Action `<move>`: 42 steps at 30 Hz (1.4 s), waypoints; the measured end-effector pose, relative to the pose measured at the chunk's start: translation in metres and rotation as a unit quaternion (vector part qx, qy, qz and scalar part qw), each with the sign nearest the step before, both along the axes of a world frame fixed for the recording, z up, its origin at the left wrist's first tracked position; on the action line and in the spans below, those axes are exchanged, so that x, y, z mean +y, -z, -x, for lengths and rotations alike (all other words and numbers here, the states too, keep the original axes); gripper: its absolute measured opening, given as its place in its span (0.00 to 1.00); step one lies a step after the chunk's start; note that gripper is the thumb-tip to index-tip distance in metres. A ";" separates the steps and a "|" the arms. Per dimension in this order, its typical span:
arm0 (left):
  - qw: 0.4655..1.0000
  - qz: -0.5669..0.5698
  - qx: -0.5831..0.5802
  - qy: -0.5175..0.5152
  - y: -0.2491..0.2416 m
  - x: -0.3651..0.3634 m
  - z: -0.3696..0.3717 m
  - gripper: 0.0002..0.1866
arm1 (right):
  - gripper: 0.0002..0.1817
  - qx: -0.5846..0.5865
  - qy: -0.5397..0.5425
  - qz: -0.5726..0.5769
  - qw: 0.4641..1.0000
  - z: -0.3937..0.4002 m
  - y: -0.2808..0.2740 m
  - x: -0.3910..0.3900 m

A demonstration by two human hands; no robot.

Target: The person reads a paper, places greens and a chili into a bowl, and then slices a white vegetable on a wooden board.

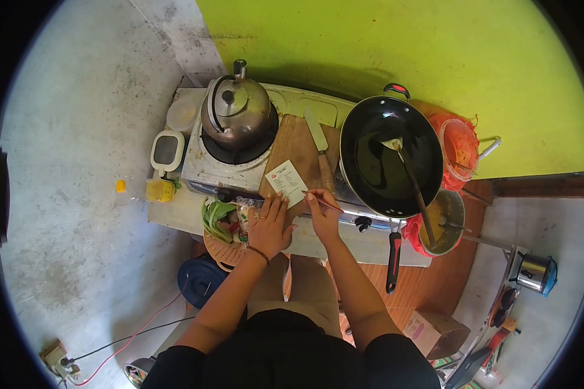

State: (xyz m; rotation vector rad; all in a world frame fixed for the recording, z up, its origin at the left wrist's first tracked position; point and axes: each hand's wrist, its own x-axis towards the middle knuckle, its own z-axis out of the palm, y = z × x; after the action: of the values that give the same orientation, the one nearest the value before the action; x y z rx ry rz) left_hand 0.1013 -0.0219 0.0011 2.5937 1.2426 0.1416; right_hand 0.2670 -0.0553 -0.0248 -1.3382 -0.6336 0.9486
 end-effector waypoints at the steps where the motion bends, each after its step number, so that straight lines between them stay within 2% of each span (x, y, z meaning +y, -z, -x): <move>1: 1.000 0.004 0.005 0.001 -0.001 0.000 0.000 0.38 | 0.08 -0.012 0.003 -0.003 1.000 -0.001 0.001 0.001; 6: 1.000 0.028 0.012 0.001 -0.009 0.002 0.006 0.40 | 0.08 -0.063 0.014 -0.005 0.998 -0.010 0.000 0.004; 9: 0.999 0.045 0.024 0.011 -0.012 0.006 0.008 0.43 | 0.07 -0.053 0.015 -0.015 0.998 -0.012 0.000 0.004; 12: 1.000 0.012 0.015 -0.006 -0.008 0.007 0.007 0.44 | 0.07 -0.041 -0.002 0.001 0.999 -0.010 -0.001 0.002; 15: 0.999 0.019 0.032 -0.032 -0.009 0.008 0.002 0.44 | 0.08 -0.059 -0.031 0.007 0.998 -0.007 0.006 0.001; 18: 0.999 0.038 0.008 -0.012 -0.015 0.011 0.001 0.44 | 0.07 -0.063 -0.044 -0.002 0.997 -0.006 0.013 0.004; 21: 0.996 0.051 -0.002 0.077 -0.010 0.017 0.004 0.44 | 0.04 -0.146 -0.032 0.005 0.989 -0.008 0.012 0.008; 24: 0.995 0.057 -0.006 0.082 -0.009 0.019 0.007 0.45 | 0.03 -0.264 -0.044 -0.006 0.963 -0.012 0.002 0.011; 28: 0.994 0.069 0.030 0.082 -0.014 0.017 0.006 0.47 | 0.04 -0.334 -0.073 -0.018 0.939 -0.020 0.002 0.012; 31: 0.997 0.029 0.028 0.066 -0.005 0.011 0.001 0.48 | 0.04 -0.342 -0.074 -0.012 0.937 -0.023 0.011 0.013; 34: 0.996 0.049 0.041 0.059 -0.004 0.008 -0.003 0.50 | 0.04 -0.307 -0.058 -0.013 0.950 -0.020 0.015 0.016; 42: 0.997 0.059 0.027 0.046 -0.013 0.013 -0.009 0.49 | 0.03 -0.380 -0.066 -0.050 0.921 -0.017 0.005 0.029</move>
State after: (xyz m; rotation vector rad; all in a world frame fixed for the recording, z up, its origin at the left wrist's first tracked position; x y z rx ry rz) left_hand 0.1106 -0.0084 0.0136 2.5622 1.1112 -0.0198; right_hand 0.2836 -0.0264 -0.0301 -1.5779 -1.3572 0.4577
